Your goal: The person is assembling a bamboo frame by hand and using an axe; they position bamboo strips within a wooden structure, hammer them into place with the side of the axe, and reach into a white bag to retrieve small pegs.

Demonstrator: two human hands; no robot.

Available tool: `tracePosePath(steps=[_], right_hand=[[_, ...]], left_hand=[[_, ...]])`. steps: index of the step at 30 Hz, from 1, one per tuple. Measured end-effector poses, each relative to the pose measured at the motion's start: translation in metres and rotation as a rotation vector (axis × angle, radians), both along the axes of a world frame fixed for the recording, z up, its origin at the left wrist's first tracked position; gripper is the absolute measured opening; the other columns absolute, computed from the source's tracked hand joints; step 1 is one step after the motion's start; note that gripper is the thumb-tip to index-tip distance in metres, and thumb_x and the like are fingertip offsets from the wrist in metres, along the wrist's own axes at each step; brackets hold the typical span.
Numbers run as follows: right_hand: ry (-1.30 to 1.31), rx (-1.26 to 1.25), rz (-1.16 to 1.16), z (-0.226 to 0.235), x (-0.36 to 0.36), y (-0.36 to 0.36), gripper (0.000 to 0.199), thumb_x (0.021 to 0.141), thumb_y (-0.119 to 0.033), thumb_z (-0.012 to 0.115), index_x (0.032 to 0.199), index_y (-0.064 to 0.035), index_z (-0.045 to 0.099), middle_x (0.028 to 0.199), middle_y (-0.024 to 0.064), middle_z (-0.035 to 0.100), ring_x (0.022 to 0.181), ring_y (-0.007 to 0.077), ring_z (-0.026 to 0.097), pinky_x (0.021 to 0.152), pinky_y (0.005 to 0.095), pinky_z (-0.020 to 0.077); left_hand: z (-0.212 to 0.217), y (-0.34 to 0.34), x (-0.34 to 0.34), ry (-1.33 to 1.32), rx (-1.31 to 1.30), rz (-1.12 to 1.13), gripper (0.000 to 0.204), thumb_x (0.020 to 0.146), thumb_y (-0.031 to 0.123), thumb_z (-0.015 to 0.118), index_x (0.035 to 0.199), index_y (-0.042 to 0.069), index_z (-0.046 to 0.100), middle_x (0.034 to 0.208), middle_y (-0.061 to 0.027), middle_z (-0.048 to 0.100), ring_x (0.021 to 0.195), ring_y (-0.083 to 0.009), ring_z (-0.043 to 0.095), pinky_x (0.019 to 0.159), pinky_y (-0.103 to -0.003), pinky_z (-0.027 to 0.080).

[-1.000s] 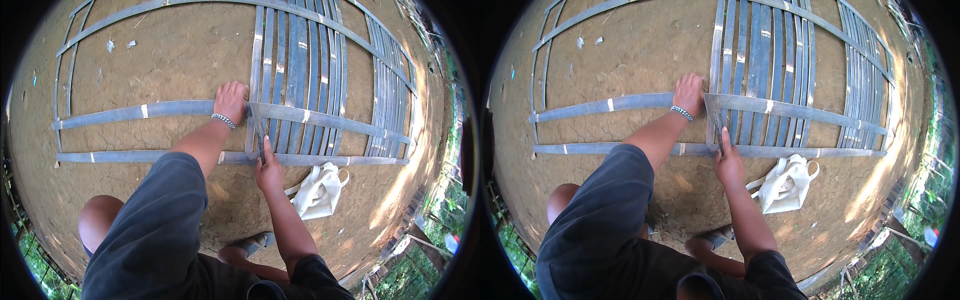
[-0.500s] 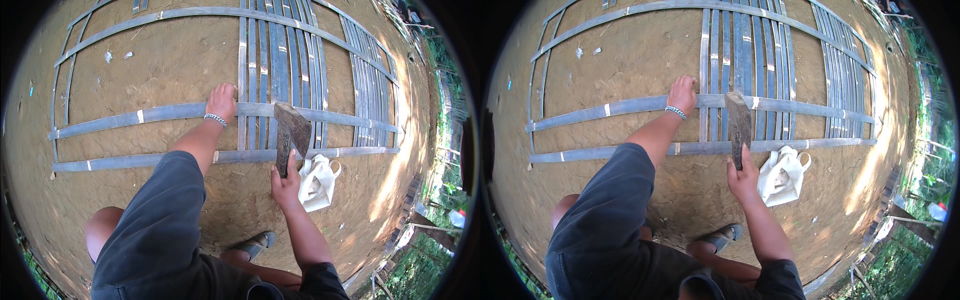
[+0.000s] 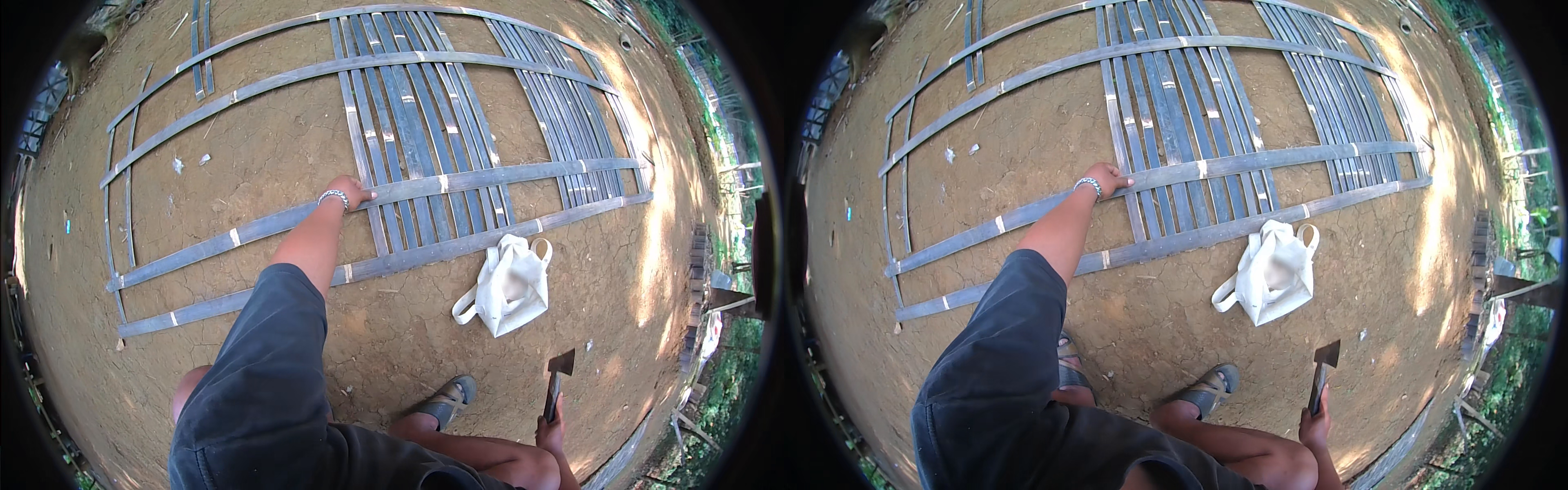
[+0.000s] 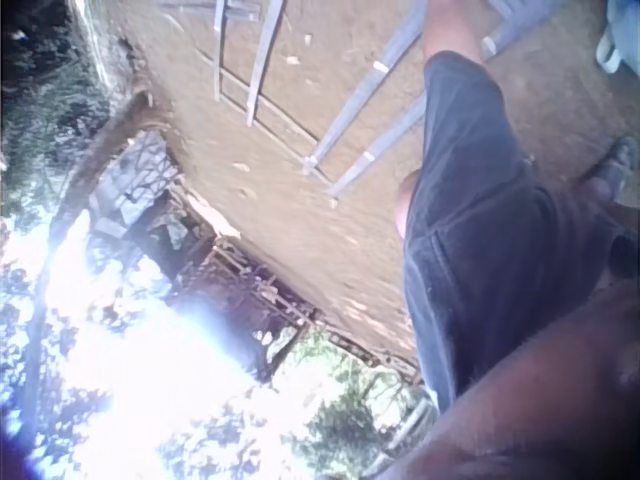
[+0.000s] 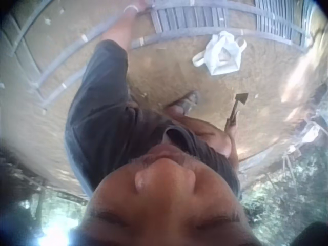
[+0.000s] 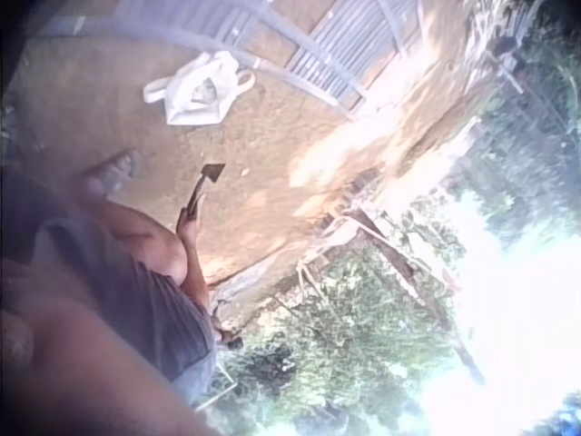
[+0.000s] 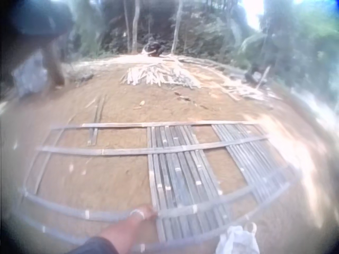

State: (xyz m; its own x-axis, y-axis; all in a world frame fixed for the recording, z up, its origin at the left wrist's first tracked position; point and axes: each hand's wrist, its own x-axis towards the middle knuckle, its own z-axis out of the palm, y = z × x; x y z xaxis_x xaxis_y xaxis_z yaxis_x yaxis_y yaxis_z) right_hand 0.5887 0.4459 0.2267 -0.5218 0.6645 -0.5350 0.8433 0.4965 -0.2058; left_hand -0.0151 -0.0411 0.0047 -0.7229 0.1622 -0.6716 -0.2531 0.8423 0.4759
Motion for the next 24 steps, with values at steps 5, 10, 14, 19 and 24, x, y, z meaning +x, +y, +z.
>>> tracePosePath(steps=[5, 10, 14, 19, 24], right_hand=[[0.113, -0.136, -0.572, -0.041, 0.058, -0.024, 0.094, 0.085, 0.012, 0.054, 0.167, -0.0222, 0.022, 0.082, 0.0087, 0.060, 0.049, 0.0156, 0.053, 0.044, 0.0316, 0.0447], [-0.013, -0.247, -0.601, -0.047, 0.080, -0.011, 0.094, 0.087, 0.007, 0.056, 0.167, -0.0235, 0.019, 0.074, 0.0063, 0.057, 0.048, 0.0152, 0.053, 0.042, 0.0333, 0.0467], [-0.142, -0.368, -0.366, -0.041, 0.041, -0.031, 0.093, 0.088, 0.002, 0.059, 0.167, -0.0231, 0.018, 0.076, 0.0062, 0.058, 0.050, 0.0148, 0.054, 0.044, 0.0326, 0.0478], [-0.215, -0.397, -0.171, -0.040, 0.028, -0.038, 0.092, 0.088, -0.001, 0.064, 0.167, -0.0224, 0.022, 0.084, 0.0069, 0.064, 0.056, 0.0131, 0.057, 0.051, 0.0312, 0.0497], [-0.172, -0.366, -0.075, -0.056, 0.049, -0.028, 0.092, 0.087, -0.002, 0.069, 0.166, -0.0204, 0.027, 0.092, 0.0079, 0.068, 0.063, 0.0137, 0.061, 0.057, 0.0318, 0.0527]], left_hand=[[-0.016, -0.013, -0.017, 0.003, -0.055, -0.062, 0.062, 0.077, 0.060, 0.084, 0.114, 0.010, 0.080, 0.122, -0.0198, 0.073, 0.114, -0.0300, 0.069, 0.102, -0.039, 0.050], [0.019, 0.018, -0.016, -0.065, -0.114, -0.057, 0.071, 0.080, 0.057, 0.082, 0.122, 0.001, 0.075, 0.135, -0.0207, 0.068, 0.124, -0.0334, 0.064, 0.107, -0.040, 0.047], [0.003, -0.020, -0.028, -0.085, -0.036, -0.042, 0.046, 0.088, 0.037, 0.077, 0.121, 0.004, 0.076, 0.127, -0.0140, 0.073, 0.117, -0.0257, 0.068, 0.103, -0.036, 0.049], [-0.001, -0.034, -0.029, -0.043, 0.080, -0.108, 0.025, 0.092, 0.020, 0.070, 0.113, 0.013, 0.081, 0.114, -0.0033, 0.078, 0.102, -0.0155, 0.070, 0.093, -0.032, 0.052], [-0.004, -0.020, -0.021, 0.057, -0.011, -0.055, 0.026, 0.087, 0.021, 0.071, 0.109, 0.011, 0.081, 0.109, -0.0077, 0.079, 0.097, -0.0177, 0.072, 0.088, -0.033, 0.053]])
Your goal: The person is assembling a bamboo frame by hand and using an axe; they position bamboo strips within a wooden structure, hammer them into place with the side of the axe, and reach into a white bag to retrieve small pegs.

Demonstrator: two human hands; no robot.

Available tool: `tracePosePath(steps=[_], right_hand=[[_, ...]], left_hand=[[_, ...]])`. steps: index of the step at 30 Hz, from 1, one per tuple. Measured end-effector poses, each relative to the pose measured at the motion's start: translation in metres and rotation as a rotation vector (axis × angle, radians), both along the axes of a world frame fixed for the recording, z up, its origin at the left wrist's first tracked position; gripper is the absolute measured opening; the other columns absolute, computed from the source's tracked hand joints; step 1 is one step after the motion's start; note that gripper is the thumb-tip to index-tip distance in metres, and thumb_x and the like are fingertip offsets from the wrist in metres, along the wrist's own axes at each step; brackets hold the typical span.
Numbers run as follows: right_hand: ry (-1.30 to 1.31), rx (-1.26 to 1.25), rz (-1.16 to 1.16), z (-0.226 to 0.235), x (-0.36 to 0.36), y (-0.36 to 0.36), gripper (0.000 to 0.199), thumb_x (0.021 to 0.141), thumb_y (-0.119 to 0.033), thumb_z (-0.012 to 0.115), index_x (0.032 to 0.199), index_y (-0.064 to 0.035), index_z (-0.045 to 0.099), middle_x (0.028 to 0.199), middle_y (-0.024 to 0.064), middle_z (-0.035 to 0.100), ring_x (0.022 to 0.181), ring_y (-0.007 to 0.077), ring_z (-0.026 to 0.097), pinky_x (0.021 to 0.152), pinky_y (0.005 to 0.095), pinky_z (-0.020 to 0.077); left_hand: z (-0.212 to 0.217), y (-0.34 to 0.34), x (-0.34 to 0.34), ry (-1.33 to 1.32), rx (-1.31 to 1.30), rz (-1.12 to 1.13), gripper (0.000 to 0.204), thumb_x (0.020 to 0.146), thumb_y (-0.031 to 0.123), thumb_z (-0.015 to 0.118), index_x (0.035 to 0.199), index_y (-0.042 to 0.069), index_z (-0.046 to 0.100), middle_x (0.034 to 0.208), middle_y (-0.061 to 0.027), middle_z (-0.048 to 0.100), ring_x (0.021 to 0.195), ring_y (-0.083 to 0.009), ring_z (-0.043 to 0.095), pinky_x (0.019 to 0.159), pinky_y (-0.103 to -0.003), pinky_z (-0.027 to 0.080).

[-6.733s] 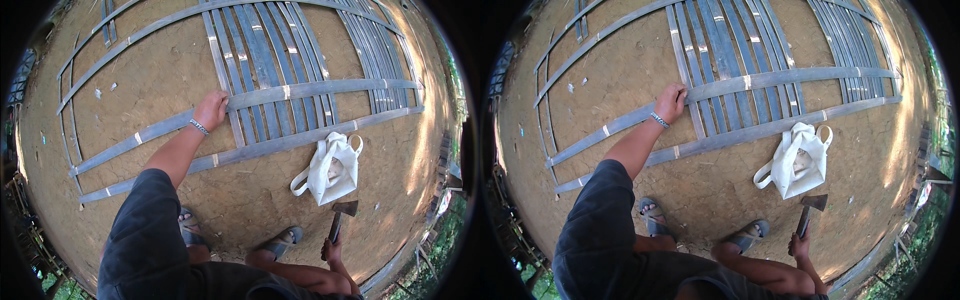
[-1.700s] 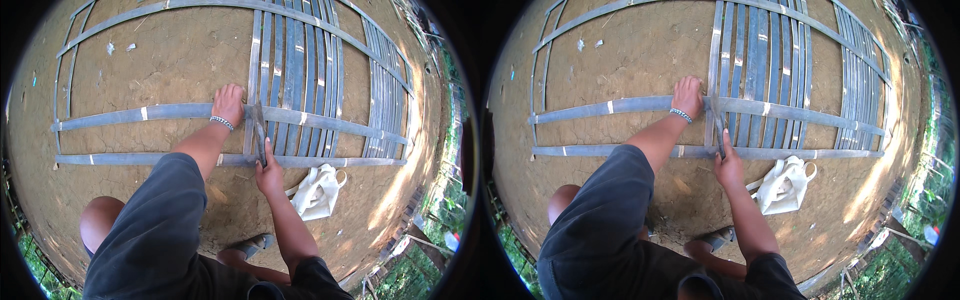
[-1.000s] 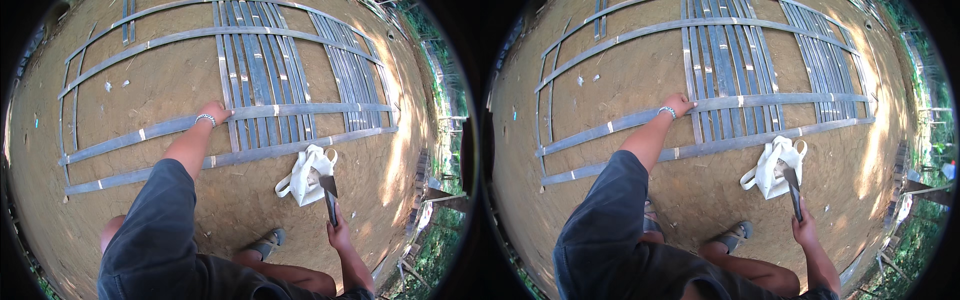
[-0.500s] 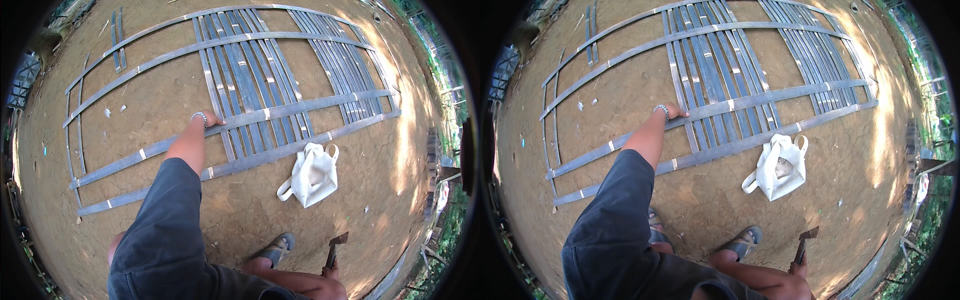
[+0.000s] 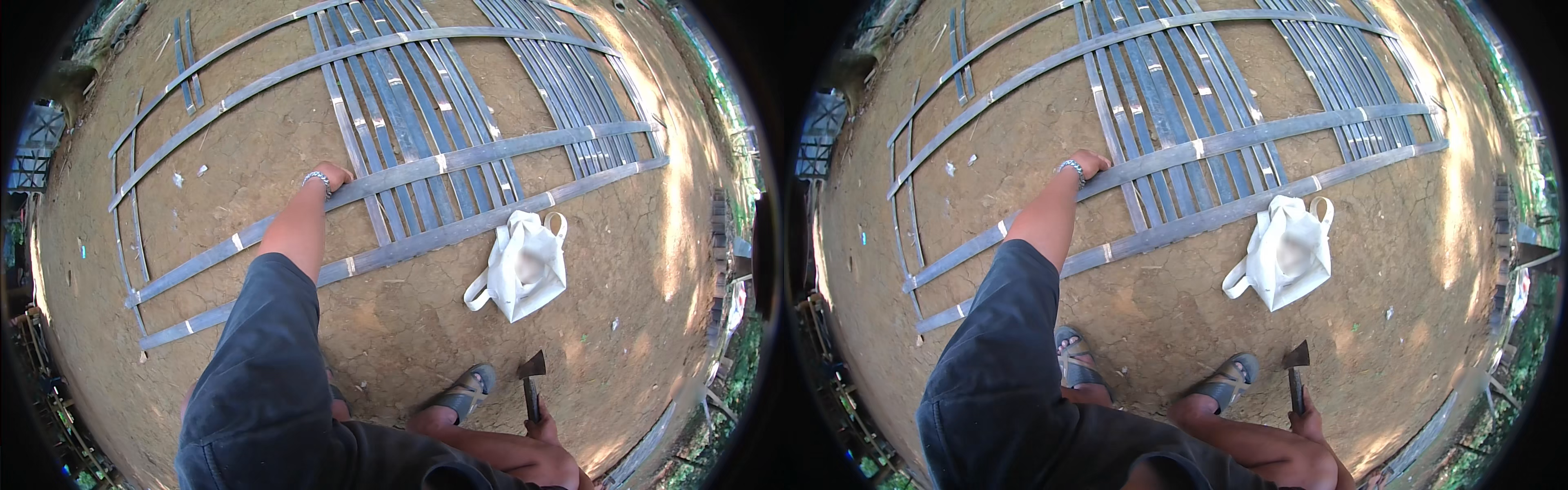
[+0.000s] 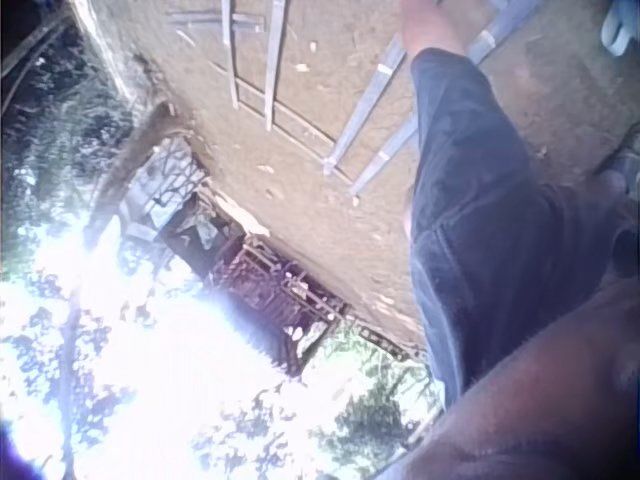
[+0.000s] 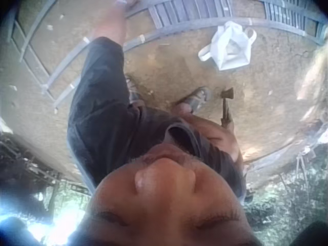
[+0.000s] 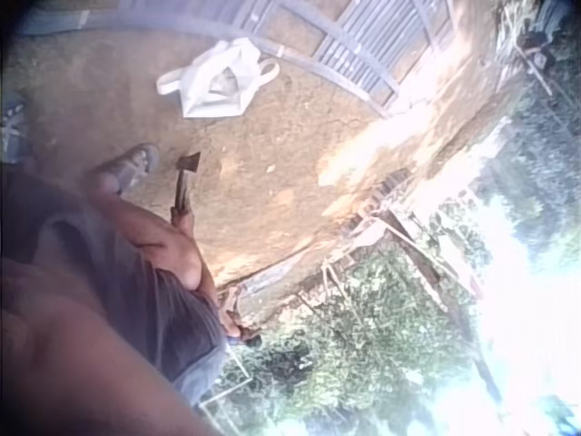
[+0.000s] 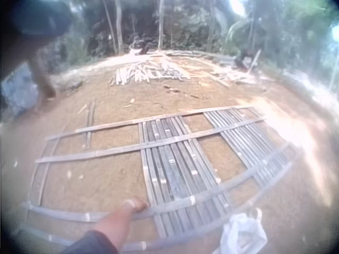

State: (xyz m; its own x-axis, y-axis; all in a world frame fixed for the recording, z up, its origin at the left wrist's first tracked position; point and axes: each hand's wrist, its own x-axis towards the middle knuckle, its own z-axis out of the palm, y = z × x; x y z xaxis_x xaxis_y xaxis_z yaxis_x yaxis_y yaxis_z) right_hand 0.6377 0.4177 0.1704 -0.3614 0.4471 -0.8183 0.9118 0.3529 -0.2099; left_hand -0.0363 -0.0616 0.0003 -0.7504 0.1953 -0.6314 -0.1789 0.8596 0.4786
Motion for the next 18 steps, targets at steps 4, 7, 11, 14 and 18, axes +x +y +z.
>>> tracePosePath(steps=[4, 7, 11, 14, 18], right_hand=[[-0.025, 0.006, -0.035, 0.005, 0.005, 0.005, 0.092, 0.086, -0.005, 0.070, 0.166, -0.0181, 0.027, 0.094, 0.0094, 0.071, 0.067, 0.0152, 0.064, 0.060, 0.0328, 0.0542], [0.012, -0.015, 0.036, -0.009, -0.001, 0.000, 0.092, 0.086, -0.006, 0.071, 0.166, -0.0177, 0.027, 0.097, 0.0099, 0.072, 0.068, 0.0159, 0.065, 0.062, 0.0332, 0.0548], [0.099, 0.000, 0.119, -0.026, 0.004, 0.001, 0.091, 0.086, -0.007, 0.071, 0.165, -0.0168, 0.029, 0.099, 0.0103, 0.072, 0.069, 0.0173, 0.065, 0.064, 0.0336, 0.0554], [0.157, 0.062, 0.054, -0.016, 0.038, 0.018, 0.087, 0.085, -0.008, 0.070, 0.163, -0.0100, 0.031, 0.100, 0.0134, 0.072, 0.074, 0.0205, 0.068, 0.068, 0.0340, 0.0569], [0.019, -0.091, -0.146, -0.017, -0.014, -0.012, 0.069, 0.089, -0.014, 0.065, 0.153, -0.0069, 0.042, 0.094, 0.0105, 0.067, 0.073, 0.0197, 0.064, 0.063, 0.0355, 0.0527]], left_hand=[[-0.006, 0.026, 0.003, 0.019, -0.174, 0.072, 0.031, 0.085, 0.029, 0.071, 0.106, 0.009, 0.080, 0.111, -0.0155, 0.077, 0.103, -0.0278, 0.072, 0.092, -0.038, 0.054], [-0.045, -0.016, -0.018, 0.178, -0.274, -0.152, 0.033, 0.086, 0.033, 0.070, 0.106, 0.008, 0.080, 0.112, -0.0196, 0.075, 0.108, -0.0333, 0.071, 0.096, -0.041, 0.054], [-0.050, -0.049, -0.021, 0.379, -0.205, 0.268, 0.032, 0.089, 0.033, 0.068, 0.105, 0.009, 0.080, 0.114, -0.0191, 0.075, 0.109, -0.0352, 0.071, 0.097, -0.043, 0.054], [-0.029, 0.003, 0.013, 0.426, 0.041, 0.557, 0.027, 0.088, 0.030, 0.072, 0.097, 0.006, 0.079, 0.103, -0.0181, 0.077, 0.098, -0.0336, 0.074, 0.088, -0.043, 0.056], [0.021, -0.018, 0.024, 0.731, 0.060, 0.666, 0.035, 0.091, 0.032, 0.075, 0.076, 0.001, 0.068, 0.069, -0.0160, 0.067, 0.064, -0.0285, 0.063, 0.066, -0.043, 0.050]])
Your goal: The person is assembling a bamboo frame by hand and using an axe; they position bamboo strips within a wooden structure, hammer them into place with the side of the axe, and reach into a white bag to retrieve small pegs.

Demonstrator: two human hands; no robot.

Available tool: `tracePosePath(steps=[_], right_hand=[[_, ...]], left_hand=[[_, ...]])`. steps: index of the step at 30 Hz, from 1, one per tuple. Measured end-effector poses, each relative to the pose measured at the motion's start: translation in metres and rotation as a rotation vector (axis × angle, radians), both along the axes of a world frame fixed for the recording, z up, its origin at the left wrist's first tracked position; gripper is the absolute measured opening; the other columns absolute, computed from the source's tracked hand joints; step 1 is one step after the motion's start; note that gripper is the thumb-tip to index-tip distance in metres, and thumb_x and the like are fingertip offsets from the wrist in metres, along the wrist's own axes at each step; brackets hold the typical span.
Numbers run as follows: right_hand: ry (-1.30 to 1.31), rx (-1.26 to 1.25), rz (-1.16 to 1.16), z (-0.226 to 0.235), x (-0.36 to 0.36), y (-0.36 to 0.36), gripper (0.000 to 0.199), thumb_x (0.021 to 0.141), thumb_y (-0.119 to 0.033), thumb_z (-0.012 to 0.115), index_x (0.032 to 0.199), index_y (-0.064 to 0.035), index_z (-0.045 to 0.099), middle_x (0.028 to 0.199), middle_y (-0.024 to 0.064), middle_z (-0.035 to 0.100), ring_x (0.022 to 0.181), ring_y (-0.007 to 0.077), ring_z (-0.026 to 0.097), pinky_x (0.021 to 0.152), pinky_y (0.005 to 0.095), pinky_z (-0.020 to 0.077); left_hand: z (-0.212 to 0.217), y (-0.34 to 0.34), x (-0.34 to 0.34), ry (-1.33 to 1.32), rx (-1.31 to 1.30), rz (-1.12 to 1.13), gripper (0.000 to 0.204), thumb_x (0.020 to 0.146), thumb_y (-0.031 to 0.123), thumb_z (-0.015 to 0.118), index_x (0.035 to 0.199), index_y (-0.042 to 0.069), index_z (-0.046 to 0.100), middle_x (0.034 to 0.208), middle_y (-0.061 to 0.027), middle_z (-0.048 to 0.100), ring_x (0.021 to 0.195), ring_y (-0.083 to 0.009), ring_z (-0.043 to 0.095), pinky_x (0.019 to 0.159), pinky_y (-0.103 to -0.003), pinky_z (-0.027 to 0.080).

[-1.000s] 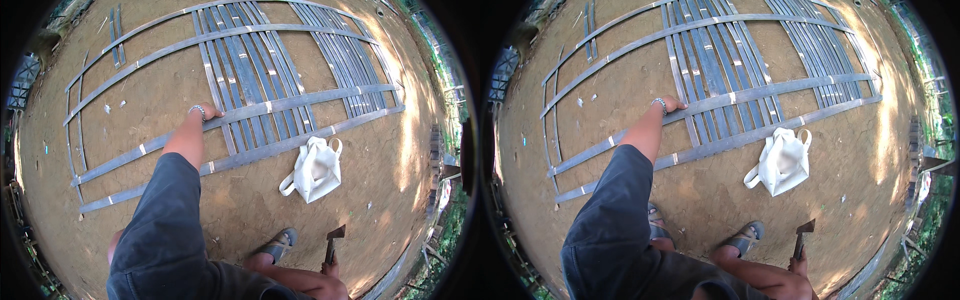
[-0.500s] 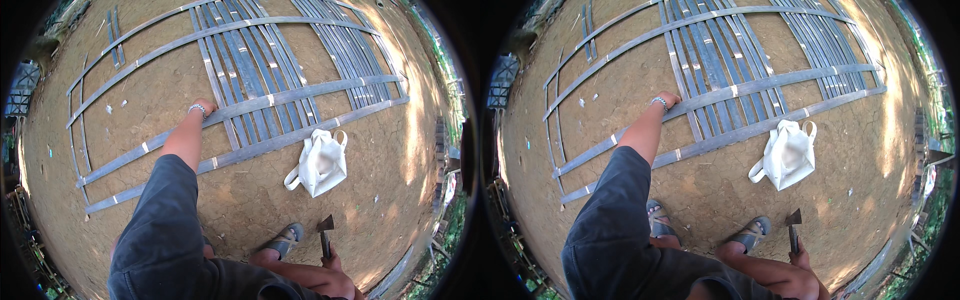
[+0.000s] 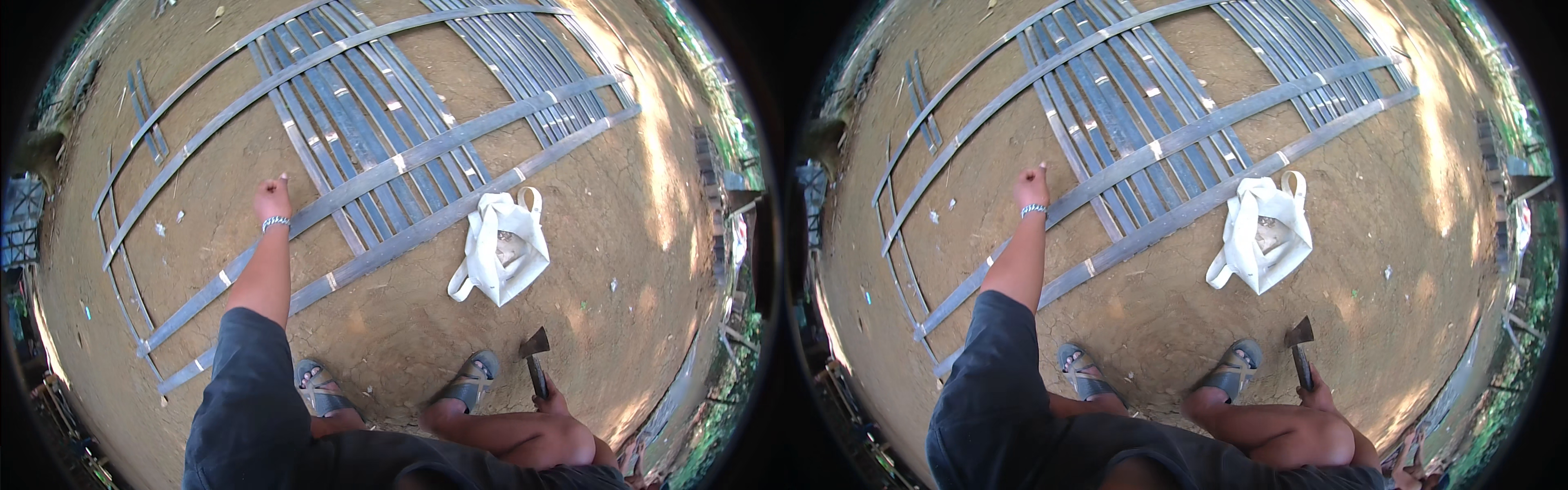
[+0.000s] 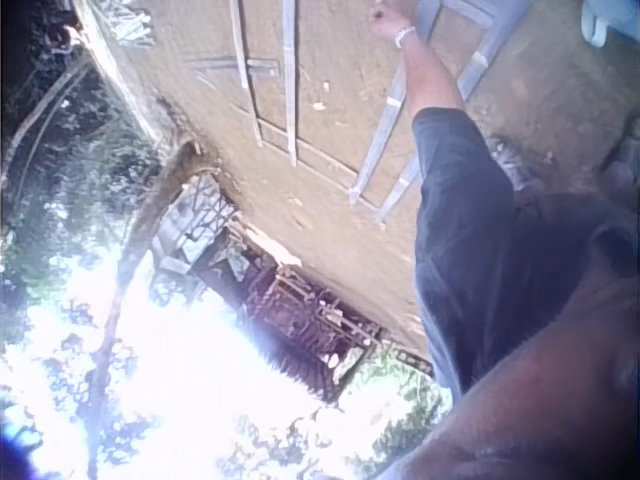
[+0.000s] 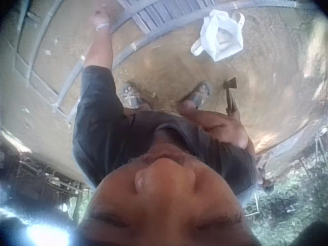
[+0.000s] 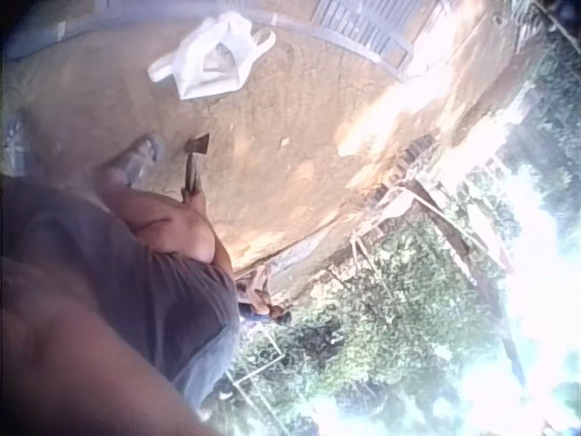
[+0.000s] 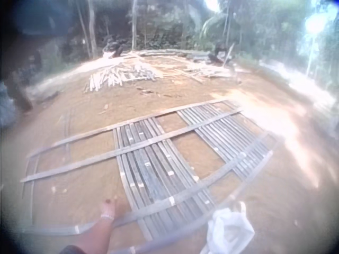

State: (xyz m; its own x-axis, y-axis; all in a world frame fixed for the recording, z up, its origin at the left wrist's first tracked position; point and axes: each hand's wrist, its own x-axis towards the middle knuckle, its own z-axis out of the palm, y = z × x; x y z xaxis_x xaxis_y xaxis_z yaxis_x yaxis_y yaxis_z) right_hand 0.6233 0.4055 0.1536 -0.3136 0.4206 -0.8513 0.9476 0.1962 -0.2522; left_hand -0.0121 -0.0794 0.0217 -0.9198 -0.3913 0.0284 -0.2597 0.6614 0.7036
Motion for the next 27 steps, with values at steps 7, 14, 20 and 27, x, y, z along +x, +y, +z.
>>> tracePosePath(steps=[7, 14, 20, 27], right_hand=[[-0.261, 0.034, 0.039, -0.026, -0.051, -0.007, 0.051, 0.085, -0.012, 0.064, 0.131, 0.0063, 0.049, 0.098, 0.0275, 0.071, 0.077, 0.0344, 0.075, 0.071, 0.0424, 0.0605], [-0.080, -0.073, -0.528, -0.003, -0.051, -0.038, 0.039, 0.089, -0.003, 0.063, 0.125, -0.0008, 0.047, 0.079, 0.0141, 0.060, 0.058, 0.0250, 0.060, 0.052, 0.0433, 0.0539], [-0.029, -0.258, -0.701, 0.065, -0.005, -0.068, 0.038, 0.090, -0.005, 0.066, 0.122, -0.0028, 0.046, 0.078, 0.0126, 0.059, 0.059, 0.0246, 0.060, 0.051, 0.0428, 0.0529], [-0.333, -0.436, -0.516, 0.150, 0.099, -0.064, 0.039, 0.089, -0.005, 0.070, 0.123, 0.0029, 0.051, 0.079, 0.0170, 0.062, 0.059, 0.0285, 0.064, 0.051, 0.0446, 0.0559]], left_hand=[[0.039, 0.019, 0.134, -0.119, 0.032, -0.059, 0.037, 0.091, 0.024, 0.066, 0.065, 0.000, 0.058, 0.056, -0.0145, 0.056, 0.052, -0.0233, 0.052, 0.058, -0.041, 0.044], [0.158, 0.086, 0.279, -0.690, -0.047, -0.494, 0.020, 0.085, 0.023, 0.071, 0.090, 0.003, 0.071, 0.072, -0.0112, 0.070, 0.068, -0.0233, 0.068, 0.069, -0.037, 0.054], [0.196, 0.136, 0.304, -0.981, -0.100, -0.877, 0.041, 0.087, 0.024, 0.072, 0.123, 0.005, 0.065, 0.093, -0.0104, 0.073, 0.087, -0.0251, 0.071, 0.083, -0.037, 0.056], [0.238, 0.237, 0.272, -0.943, -0.194, -0.992, 0.050, 0.085, 0.033, 0.074, 0.127, 0.007, 0.064, 0.100, -0.0138, 0.074, 0.098, -0.0287, 0.072, 0.090, -0.039, 0.056]])
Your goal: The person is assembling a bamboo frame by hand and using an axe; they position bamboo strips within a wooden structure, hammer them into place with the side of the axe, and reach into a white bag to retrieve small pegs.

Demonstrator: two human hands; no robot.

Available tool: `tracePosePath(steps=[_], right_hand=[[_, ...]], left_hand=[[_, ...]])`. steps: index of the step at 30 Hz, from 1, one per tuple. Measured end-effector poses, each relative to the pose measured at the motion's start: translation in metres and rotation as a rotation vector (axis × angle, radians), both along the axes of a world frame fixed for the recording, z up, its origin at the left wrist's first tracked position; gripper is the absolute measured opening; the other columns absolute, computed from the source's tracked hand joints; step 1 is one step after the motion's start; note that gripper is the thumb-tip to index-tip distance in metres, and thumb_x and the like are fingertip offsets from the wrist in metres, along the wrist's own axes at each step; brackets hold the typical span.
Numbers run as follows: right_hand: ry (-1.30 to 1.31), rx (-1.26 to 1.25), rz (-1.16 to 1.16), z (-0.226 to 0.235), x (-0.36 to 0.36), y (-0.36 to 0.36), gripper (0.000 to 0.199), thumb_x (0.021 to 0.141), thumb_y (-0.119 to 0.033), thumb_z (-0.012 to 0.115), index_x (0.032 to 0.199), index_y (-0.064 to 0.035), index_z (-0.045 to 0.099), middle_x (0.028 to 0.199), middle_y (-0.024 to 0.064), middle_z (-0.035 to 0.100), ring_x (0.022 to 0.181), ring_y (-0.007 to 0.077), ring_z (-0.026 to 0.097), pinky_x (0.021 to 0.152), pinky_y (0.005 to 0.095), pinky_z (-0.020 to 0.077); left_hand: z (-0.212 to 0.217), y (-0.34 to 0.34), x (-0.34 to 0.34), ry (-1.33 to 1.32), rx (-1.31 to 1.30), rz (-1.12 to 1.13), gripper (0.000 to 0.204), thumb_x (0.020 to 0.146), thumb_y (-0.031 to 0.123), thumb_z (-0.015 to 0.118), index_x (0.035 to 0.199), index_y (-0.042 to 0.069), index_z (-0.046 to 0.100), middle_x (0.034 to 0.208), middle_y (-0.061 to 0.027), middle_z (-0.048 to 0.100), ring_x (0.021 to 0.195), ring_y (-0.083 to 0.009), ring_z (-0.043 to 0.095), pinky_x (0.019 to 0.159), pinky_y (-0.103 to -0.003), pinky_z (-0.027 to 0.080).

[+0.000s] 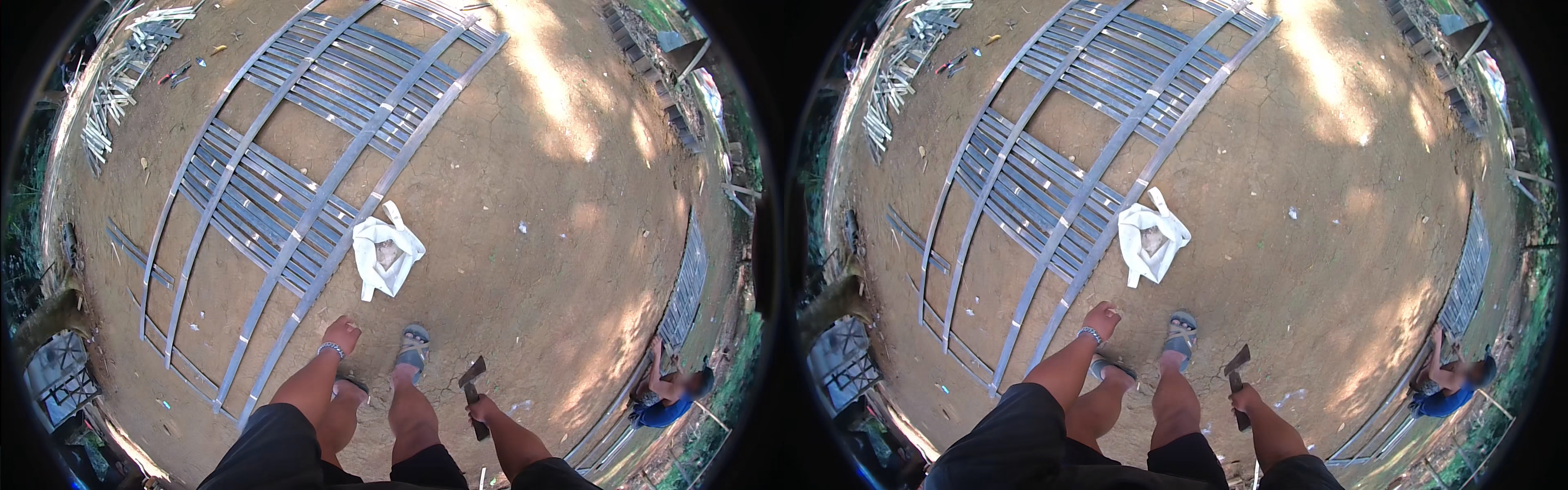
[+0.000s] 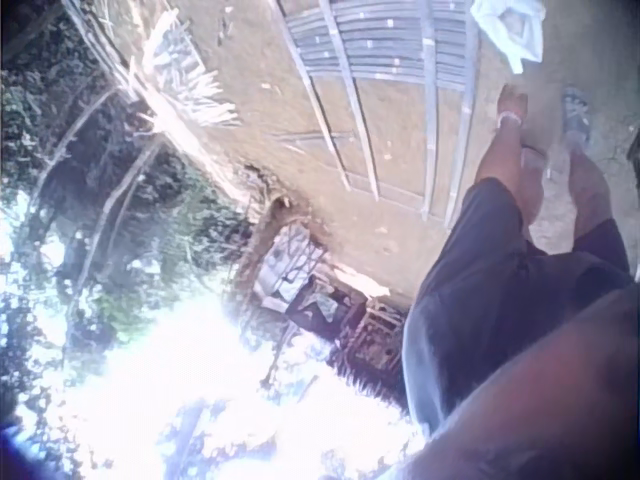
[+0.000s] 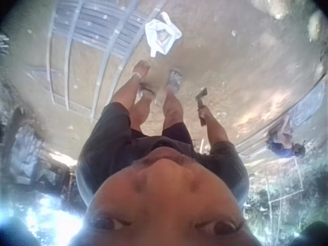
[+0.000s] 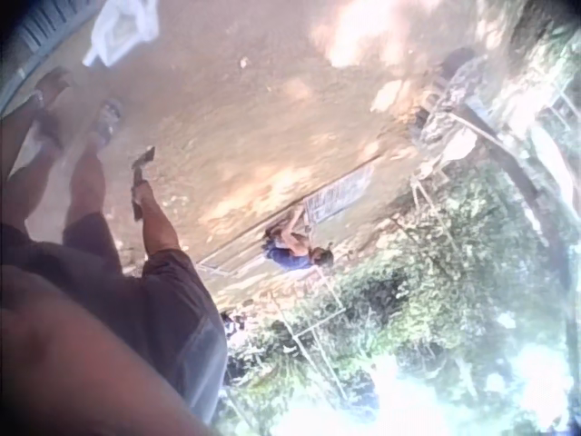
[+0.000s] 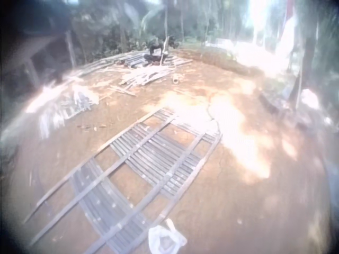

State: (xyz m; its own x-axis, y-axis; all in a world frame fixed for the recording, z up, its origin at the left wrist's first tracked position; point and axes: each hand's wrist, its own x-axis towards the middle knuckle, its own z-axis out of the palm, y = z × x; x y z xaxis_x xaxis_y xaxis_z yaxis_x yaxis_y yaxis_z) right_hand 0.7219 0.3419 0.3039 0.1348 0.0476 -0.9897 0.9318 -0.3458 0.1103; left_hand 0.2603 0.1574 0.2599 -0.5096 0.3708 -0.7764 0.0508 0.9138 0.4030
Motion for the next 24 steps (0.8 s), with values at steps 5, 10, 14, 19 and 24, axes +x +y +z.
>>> tracePosePath(steps=[5, 10, 14, 19, 24], right_hand=[[-0.128, 0.030, 0.242, 0.034, 0.047, 0.013, 0.045, 0.088, -0.003, 0.074, 0.125, 0.0036, 0.050, 0.080, 0.0192, 0.064, 0.059, 0.0310, 0.067, 0.051, 0.0467, 0.0568], [-0.266, 0.087, -0.188, 0.029, 0.052, 0.012, 0.043, 0.090, -0.002, 0.071, 0.124, 0.0040, 0.047, 0.080, 0.0195, 0.063, 0.061, 0.0331, 0.067, 0.052, 0.0487, 0.0579], [-0.260, 0.073, -0.457, 0.027, 0.038, 0.012, 0.041, 0.090, -0.002, 0.070, 0.123, 0.0027, 0.045, 0.080, 0.0189, 0.062, 0.059, 0.0320, 0.065, 0.052, 0.0482, 0.0575], [-0.159, 0.018, -0.438, 0.073, -0.049, 0.033, 0.032, 0.091, -0.005, 0.069, 0.116, 0.0005, 0.049, 0.080, 0.0154, 0.062, 0.061, 0.0286, 0.065, 0.056, 0.0461, 0.0580], [-0.055, 0.040, -0.389, 0.135, -0.139, 0.076, 0.032, 0.091, -0.004, 0.068, 0.116, -0.0016, 0.049, 0.080, 0.0133, 0.062, 0.061, 0.0257, 0.064, 0.055, 0.0427, 0.0560]], left_hand=[[-0.038, 0.105, -0.042, 0.150, -0.213, 0.131, 0.087, 0.082, 0.045, 0.078, 0.149, 0.001, 0.045, 0.142, -0.0255, 0.055, 0.132, -0.0386, 0.054, 0.111, -0.044, 0.044], [-0.166, 0.152, -0.055, 0.143, -0.437, 0.313, 0.088, 0.086, 0.042, 0.074, 0.152, -0.002, 0.038, 0.156, -0.0253, 0.044, 0.140, -0.0421, 0.047, 0.118, -0.047, 0.038], [-0.189, 0.164, -0.052, 0.131, -0.084, 0.624, 0.053, 0.090, 0.020, 0.058, 0.137, -0.002, 0.054, 0.130, -0.0254, 0.064, 0.119, -0.0412, 0.062, 0.105, -0.045, 0.048], [-0.119, 0.169, -0.052, 0.227, 0.311, 0.795, 0.038, 0.093, 0.005, 0.044, 0.126, -0.002, 0.061, 0.118, -0.0218, 0.070, 0.109, -0.0376, 0.067, 0.096, -0.042, 0.051], [-0.009, 0.165, -0.082, 0.130, 0.398, 0.809, 0.029, 0.100, 0.011, 0.054, 0.126, 0.001, 0.063, 0.114, -0.0145, 0.071, 0.104, -0.0261, 0.068, 0.093, -0.037, 0.051]])
